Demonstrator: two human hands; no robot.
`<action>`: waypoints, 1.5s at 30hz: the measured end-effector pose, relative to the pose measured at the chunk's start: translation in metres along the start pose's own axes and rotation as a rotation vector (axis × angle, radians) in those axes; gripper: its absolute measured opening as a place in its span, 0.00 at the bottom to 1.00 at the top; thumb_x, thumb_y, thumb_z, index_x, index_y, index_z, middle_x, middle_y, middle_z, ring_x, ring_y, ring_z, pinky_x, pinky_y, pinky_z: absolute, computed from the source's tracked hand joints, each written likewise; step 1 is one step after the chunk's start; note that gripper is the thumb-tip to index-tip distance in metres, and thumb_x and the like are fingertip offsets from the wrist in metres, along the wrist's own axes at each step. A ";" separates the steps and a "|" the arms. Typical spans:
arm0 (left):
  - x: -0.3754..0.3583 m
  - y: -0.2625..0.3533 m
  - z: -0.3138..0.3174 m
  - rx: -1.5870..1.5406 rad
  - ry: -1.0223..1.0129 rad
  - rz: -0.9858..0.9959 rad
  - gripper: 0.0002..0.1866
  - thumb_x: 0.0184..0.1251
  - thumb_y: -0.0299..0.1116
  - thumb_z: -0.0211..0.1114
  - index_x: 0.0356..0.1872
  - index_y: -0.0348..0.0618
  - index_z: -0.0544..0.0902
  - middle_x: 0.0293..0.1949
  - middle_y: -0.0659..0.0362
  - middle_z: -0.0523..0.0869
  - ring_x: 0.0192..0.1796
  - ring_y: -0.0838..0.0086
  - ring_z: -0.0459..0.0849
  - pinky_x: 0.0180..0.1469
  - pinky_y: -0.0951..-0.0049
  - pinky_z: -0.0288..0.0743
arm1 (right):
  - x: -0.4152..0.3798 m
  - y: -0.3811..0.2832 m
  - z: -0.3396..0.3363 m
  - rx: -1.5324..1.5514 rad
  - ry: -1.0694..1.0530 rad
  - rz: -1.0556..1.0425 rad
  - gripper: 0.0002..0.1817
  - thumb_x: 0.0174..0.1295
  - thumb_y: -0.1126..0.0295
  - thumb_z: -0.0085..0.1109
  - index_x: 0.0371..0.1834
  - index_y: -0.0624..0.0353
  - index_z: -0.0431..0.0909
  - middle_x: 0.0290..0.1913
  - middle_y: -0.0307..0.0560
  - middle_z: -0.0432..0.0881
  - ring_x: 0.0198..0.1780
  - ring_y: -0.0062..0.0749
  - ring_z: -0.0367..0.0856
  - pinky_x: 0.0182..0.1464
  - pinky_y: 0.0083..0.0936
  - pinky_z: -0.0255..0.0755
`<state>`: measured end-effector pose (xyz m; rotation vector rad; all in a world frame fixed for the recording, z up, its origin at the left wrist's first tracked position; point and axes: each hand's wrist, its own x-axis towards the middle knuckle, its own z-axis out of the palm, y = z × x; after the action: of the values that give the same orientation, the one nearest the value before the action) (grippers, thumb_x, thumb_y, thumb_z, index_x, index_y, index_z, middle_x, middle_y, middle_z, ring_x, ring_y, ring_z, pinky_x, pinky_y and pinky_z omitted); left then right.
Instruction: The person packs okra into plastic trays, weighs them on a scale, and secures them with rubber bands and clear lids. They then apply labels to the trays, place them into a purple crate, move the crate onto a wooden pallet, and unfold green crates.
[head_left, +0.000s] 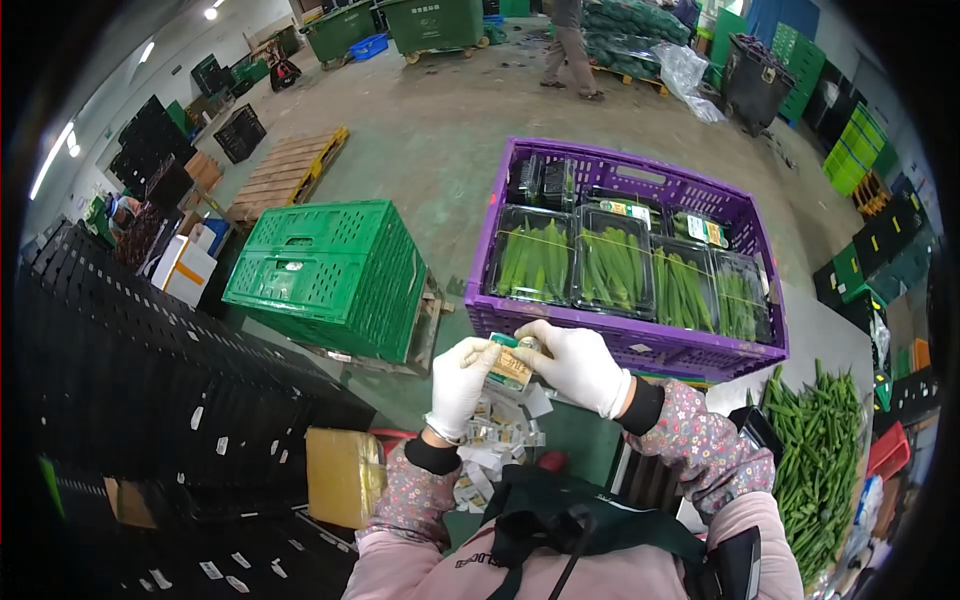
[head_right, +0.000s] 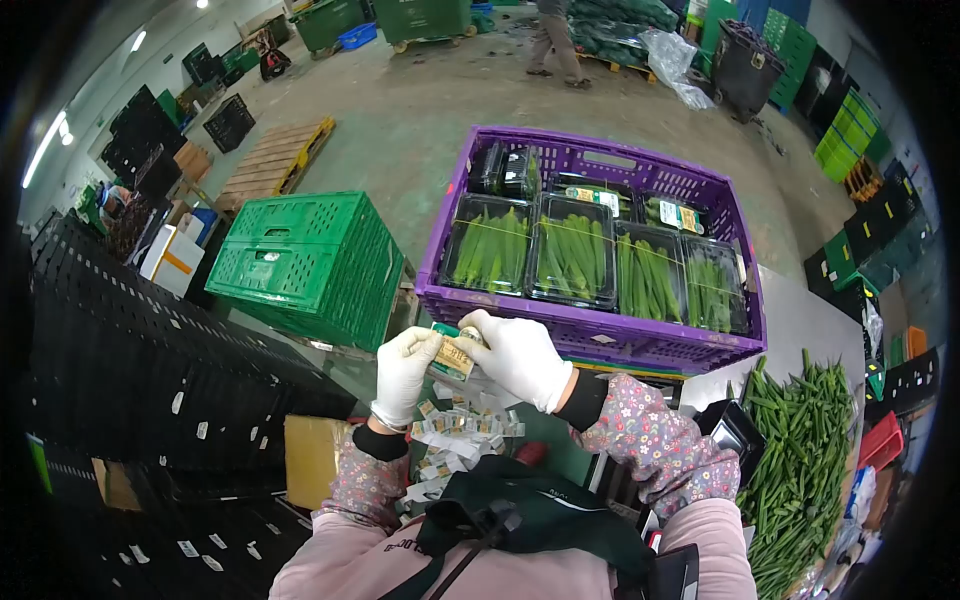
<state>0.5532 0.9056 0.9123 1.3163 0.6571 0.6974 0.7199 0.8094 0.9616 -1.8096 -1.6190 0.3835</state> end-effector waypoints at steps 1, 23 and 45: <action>-0.003 -0.002 0.002 0.057 0.068 0.015 0.08 0.72 0.30 0.63 0.38 0.33 0.83 0.33 0.62 0.87 0.33 0.86 0.81 0.36 0.82 0.75 | 0.002 0.002 0.002 -0.003 -0.004 -0.001 0.13 0.64 0.60 0.61 0.45 0.55 0.80 0.28 0.51 0.83 0.29 0.46 0.83 0.33 0.37 0.76; -0.036 -0.006 0.003 -0.097 0.014 -0.061 0.23 0.65 0.22 0.65 0.62 0.35 0.76 0.51 0.59 0.82 0.51 0.81 0.78 0.55 0.78 0.72 | 0.135 0.108 -0.033 -0.466 0.345 -0.253 0.47 0.48 0.55 0.76 0.68 0.67 0.65 0.57 0.57 0.76 0.57 0.48 0.75 0.60 0.40 0.68; -0.015 -0.013 0.060 -0.187 -0.011 -0.105 0.07 0.71 0.28 0.64 0.40 0.32 0.84 0.34 0.59 0.88 0.36 0.83 0.84 0.35 0.80 0.78 | -0.026 0.031 -0.032 0.395 0.016 0.274 0.12 0.66 0.62 0.62 0.40 0.60 0.82 0.27 0.47 0.81 0.28 0.24 0.79 0.34 0.24 0.73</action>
<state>0.5909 0.8553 0.9081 1.1054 0.6320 0.6487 0.7590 0.7749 0.9593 -1.7175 -1.1822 0.7530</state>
